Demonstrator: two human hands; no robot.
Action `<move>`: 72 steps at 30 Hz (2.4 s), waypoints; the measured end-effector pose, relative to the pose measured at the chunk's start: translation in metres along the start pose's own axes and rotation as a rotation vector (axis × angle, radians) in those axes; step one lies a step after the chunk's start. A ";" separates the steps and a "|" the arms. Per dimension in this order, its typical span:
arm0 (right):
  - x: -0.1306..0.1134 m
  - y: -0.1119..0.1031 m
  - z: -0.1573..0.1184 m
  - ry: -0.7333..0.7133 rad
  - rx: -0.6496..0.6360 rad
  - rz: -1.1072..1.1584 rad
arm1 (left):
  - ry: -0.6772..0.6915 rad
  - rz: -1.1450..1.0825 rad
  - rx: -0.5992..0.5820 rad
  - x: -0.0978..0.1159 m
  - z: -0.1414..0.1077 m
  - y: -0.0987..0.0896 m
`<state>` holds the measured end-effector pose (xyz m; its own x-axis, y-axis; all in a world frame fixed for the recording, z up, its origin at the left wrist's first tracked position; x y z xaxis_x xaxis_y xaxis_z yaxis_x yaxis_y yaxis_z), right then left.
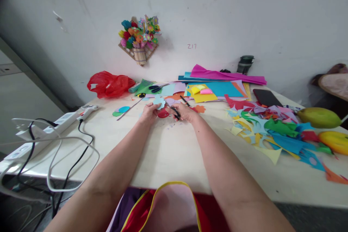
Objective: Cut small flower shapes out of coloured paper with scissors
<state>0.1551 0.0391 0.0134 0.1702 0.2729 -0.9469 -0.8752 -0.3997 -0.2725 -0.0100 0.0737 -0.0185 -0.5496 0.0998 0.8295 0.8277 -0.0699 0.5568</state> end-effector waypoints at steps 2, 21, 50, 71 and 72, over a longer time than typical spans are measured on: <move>0.002 0.000 0.001 -0.001 0.001 0.003 | -0.001 -0.001 0.006 0.000 0.000 0.000; 0.000 0.001 -0.001 0.020 0.019 0.007 | 0.004 0.009 -0.007 0.001 -0.002 0.002; -0.002 0.000 -0.002 0.027 -0.009 0.047 | 0.035 -0.019 0.000 0.005 -0.006 0.005; 0.005 -0.008 0.002 -0.050 0.087 0.156 | -0.012 0.023 -0.009 0.005 -0.008 0.002; 0.005 -0.008 0.002 -0.052 0.109 0.172 | -0.014 0.033 -0.004 0.005 -0.008 0.002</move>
<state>0.1624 0.0454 0.0112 -0.0069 0.2548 -0.9670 -0.9337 -0.3478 -0.0850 -0.0121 0.0657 -0.0125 -0.5200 0.1113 0.8469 0.8450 -0.0778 0.5291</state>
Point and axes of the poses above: each hand's wrist, its own z-axis towards the middle knuckle, its own y-axis out of the palm, x = y × z, the point moved 5 cm from there along z, towards the middle knuckle, and after that the axes turned 11 degrees about -y, right-handed, at the moved point
